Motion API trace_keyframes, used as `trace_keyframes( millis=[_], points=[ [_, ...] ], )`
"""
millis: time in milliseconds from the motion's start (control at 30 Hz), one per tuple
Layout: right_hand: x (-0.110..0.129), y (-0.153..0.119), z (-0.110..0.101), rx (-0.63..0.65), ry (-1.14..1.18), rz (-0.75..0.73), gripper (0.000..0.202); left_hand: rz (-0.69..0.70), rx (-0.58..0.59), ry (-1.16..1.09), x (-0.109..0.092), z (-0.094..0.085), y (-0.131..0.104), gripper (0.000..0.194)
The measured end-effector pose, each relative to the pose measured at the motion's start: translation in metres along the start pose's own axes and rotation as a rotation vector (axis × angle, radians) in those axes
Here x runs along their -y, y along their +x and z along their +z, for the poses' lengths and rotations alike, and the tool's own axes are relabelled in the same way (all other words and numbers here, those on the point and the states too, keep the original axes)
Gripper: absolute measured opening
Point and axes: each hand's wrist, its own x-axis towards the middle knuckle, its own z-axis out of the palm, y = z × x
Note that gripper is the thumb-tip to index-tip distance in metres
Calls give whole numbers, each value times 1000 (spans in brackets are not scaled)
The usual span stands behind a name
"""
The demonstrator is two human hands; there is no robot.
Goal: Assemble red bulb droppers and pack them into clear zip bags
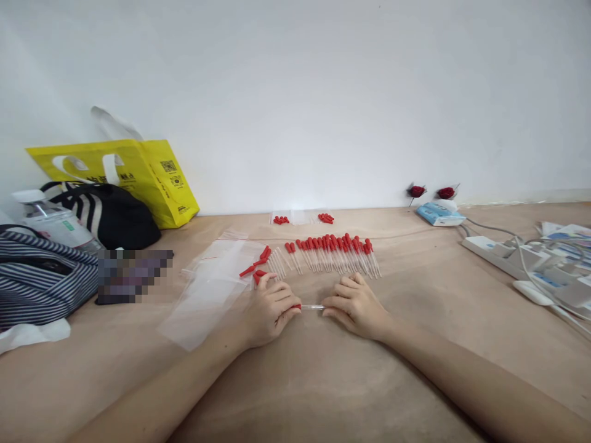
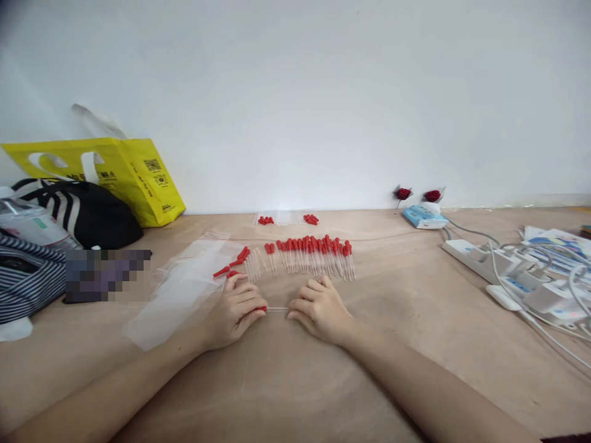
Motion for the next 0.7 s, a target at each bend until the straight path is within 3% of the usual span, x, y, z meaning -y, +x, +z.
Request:
trace_keyframes(
  millis=[100,200,367,500,700],
  points=[
    [2,0,2,7,-13,11,22,8,6,14,1,1,0,18],
    [4,3,7,9,-20,68,21,-65,-89,72,7,3,-1,16],
    [3,27,20,-23,-28,446,24,-449,-265,240,27,0,-5,32],
    [-2,64,35,-6,-52,709,31,-614,-216,327,42,-6,-10,37],
    [-6,102,54,66,-127,841,32,-627,-114,426,43,-11,-14,28]
  ],
)
